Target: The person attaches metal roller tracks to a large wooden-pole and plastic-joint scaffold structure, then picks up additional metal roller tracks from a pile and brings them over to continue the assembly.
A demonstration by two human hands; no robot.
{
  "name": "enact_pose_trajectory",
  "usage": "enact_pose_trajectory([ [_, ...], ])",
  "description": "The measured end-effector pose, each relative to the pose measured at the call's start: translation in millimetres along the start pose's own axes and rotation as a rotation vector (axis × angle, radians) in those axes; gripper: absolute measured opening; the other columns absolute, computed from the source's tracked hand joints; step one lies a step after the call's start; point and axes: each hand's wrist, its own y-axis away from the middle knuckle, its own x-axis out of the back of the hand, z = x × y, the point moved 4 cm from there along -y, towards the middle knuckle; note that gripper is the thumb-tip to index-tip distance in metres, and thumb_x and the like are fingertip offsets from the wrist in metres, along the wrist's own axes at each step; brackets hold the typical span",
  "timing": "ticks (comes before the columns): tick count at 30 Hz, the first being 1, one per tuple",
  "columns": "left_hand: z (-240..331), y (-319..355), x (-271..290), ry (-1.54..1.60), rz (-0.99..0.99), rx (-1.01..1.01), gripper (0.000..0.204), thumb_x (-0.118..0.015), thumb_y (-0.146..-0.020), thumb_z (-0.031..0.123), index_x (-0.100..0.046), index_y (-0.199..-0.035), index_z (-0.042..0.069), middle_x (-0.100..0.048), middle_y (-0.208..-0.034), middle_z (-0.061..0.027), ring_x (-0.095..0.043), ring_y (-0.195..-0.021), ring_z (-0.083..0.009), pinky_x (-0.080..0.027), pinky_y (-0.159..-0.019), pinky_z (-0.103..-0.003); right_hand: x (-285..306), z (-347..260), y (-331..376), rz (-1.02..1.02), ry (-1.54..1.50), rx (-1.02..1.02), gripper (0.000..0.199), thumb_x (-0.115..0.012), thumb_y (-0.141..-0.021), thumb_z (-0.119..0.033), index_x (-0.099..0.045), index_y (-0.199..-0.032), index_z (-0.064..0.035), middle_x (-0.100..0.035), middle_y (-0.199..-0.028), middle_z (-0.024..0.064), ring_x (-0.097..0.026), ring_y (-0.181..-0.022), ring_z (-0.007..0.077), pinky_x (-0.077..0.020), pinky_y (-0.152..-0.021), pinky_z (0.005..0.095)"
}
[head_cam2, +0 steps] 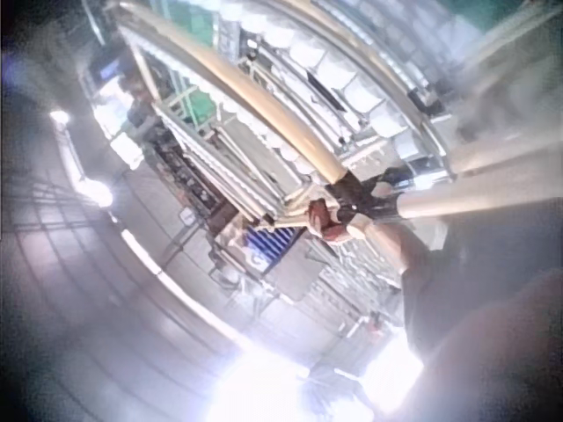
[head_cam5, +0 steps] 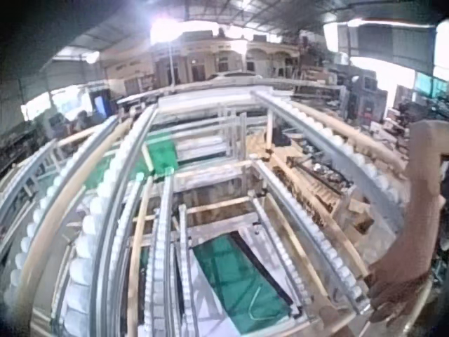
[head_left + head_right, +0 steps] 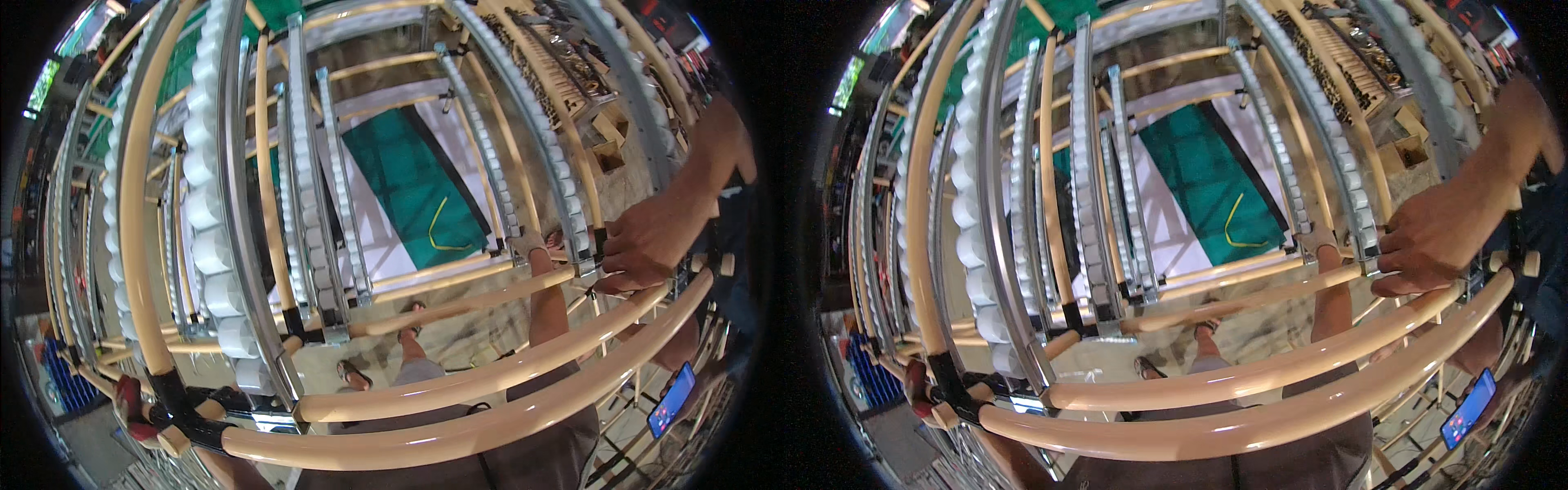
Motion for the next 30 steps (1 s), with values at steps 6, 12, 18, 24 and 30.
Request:
enact_pose_trajectory([
  [6,-4.3,1.4,9.7,-0.051,-0.019,-0.005,0.045,-0.057,-0.094,0.039,-0.061,-0.111,-0.003,-0.066,-0.105,-0.0178,-0.062,-0.105,-0.0346,-0.046,-0.103,-0.052,-7.8,12.8,8.1,0.057,-0.011,0.025,0.041,-0.066,-0.088,-0.032,-0.065,-0.119,-0.0055,-0.071,-0.108,0.0218,-0.067,-0.107,0.0377,-0.0514,-0.091,0.0434],
  [12,-8.5,6.8,4.8,-0.041,-0.032,0.014,0.046,-0.057,-0.096,0.040,-0.061,-0.112,-0.003,-0.067,-0.106,-0.0184,-0.063,-0.106,-0.0351,-0.045,-0.103,-0.051,-32.2,66.9,49.2,0.308,-0.010,0.041,0.037,-0.059,-0.090,-0.026,-0.064,-0.121,-0.0066,-0.071,-0.107,0.0221,-0.067,-0.103,0.0384,-0.0519,-0.089,0.0446],
  [18,-1.2,2.5,2.7,-0.040,-0.052,-0.008,0.047,-0.056,-0.097,0.041,-0.061,-0.113,-0.003,-0.067,-0.108,-0.0190,-0.063,-0.107,-0.0355,-0.045,-0.104,-0.051,-47.5,45.8,99.2,0.432,-0.039,-0.035,0.038,-0.059,-0.089,-0.026,-0.064,-0.121,-0.0053,-0.070,-0.110,0.0226,-0.067,-0.104,0.0392,-0.0518,-0.090,0.0454],
  [24,18.2,-6.3,15.5,0.213,-0.155,-0.007,0.048,-0.056,-0.098,0.042,-0.061,-0.115,-0.003,-0.068,-0.110,-0.0196,-0.064,-0.108,-0.0359,-0.045,-0.105,-0.050,-59.1,20.4,89.8,0.462,0.025,0.001,0.040,-0.059,-0.089,-0.027,-0.063,-0.121,-0.0041,-0.069,-0.113,0.0232,-0.066,-0.106,0.0399,-0.0517,-0.090,0.0462],
  [30,-22.3,-29.5,110.4,0.379,0.287,0.140,0.046,-0.045,-0.106,0.039,-0.062,-0.122,-0.001,-0.068,-0.115,-0.0170,-0.065,-0.110,-0.0311,-0.049,-0.104,-0.045,-123.8,4.9,133.8,0.506,0.028,-0.069,0.041,-0.058,-0.089,-0.028,-0.063,-0.121,-0.0028,-0.068,-0.116,0.0237,-0.065,-0.107,0.0406,-0.0516,-0.090,0.0471],
])
